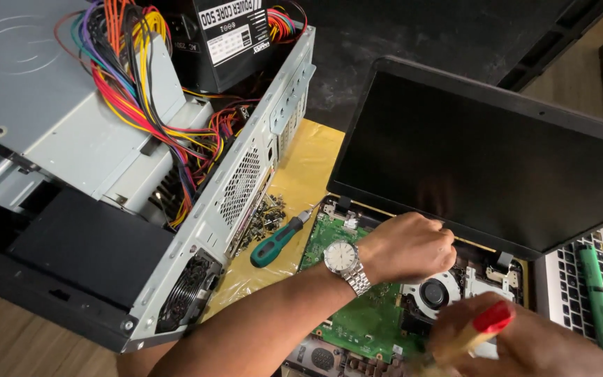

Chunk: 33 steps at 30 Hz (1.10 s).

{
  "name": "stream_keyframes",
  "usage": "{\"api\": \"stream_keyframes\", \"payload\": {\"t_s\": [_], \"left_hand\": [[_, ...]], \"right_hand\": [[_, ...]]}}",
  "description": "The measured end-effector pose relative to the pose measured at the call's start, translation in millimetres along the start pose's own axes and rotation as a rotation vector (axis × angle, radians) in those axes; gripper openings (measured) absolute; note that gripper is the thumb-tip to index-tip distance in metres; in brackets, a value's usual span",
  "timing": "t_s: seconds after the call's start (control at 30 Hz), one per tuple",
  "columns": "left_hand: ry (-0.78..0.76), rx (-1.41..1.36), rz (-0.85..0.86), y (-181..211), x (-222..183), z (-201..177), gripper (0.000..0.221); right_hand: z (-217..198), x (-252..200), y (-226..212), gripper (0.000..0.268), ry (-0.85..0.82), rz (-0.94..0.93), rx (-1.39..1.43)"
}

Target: Cleaning the internal components of a laptop with a brush and removing the battery.

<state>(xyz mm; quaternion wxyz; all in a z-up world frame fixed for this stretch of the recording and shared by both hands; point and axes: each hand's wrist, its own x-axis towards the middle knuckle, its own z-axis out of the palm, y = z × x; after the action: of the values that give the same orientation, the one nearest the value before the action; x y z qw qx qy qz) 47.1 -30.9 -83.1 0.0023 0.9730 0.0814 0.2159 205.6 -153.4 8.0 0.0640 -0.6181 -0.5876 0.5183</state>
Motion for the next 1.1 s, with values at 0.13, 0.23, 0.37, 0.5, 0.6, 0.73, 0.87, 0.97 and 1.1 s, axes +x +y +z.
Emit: {"api": "stream_keyframes", "payload": {"t_s": [0.13, 0.23, 0.37, 0.5, 0.6, 0.73, 0.87, 0.97, 1.1], "left_hand": [[-0.017, -0.035, -0.013, 2, 3, 2, 0.04], [-0.037, -0.014, -0.006, 1, 3, 0, 0.04], [-0.07, -0.117, -0.072, 2, 3, -5, 0.044], [-0.036, -0.068, -0.016, 3, 2, -1, 0.039], [0.01, -0.098, -0.042, 5, 3, -1, 0.041], [-0.055, -0.095, -0.071, 3, 3, -7, 0.042], [0.016, 0.0, -0.002, 2, 1, -1, 0.042], [-0.052, -0.062, -0.031, 3, 3, -2, 0.039], [0.065, 0.012, 0.044, -3, 2, 5, 0.028]], "right_hand": [[-5, -3, 8, 0.019, -0.219, -0.085, -0.255], [0, -3, -2, 0.022, -0.028, -0.203, -0.211], [5, -1, -6, 0.02, -0.034, -0.295, -0.223], [8, -3, -11, 0.017, -0.06, -0.319, -0.268], [8, -12, -26, 0.017, -0.073, -0.485, -0.163], [10, 3, -15, 0.023, -0.116, -0.408, -0.124], [0, 50, 152, 0.015, -0.373, -0.299, -0.045], [14, -21, -30, 0.025, 0.042, 0.197, -0.276], [2, 4, -20, 0.014, -0.186, -0.71, -0.068]]}}
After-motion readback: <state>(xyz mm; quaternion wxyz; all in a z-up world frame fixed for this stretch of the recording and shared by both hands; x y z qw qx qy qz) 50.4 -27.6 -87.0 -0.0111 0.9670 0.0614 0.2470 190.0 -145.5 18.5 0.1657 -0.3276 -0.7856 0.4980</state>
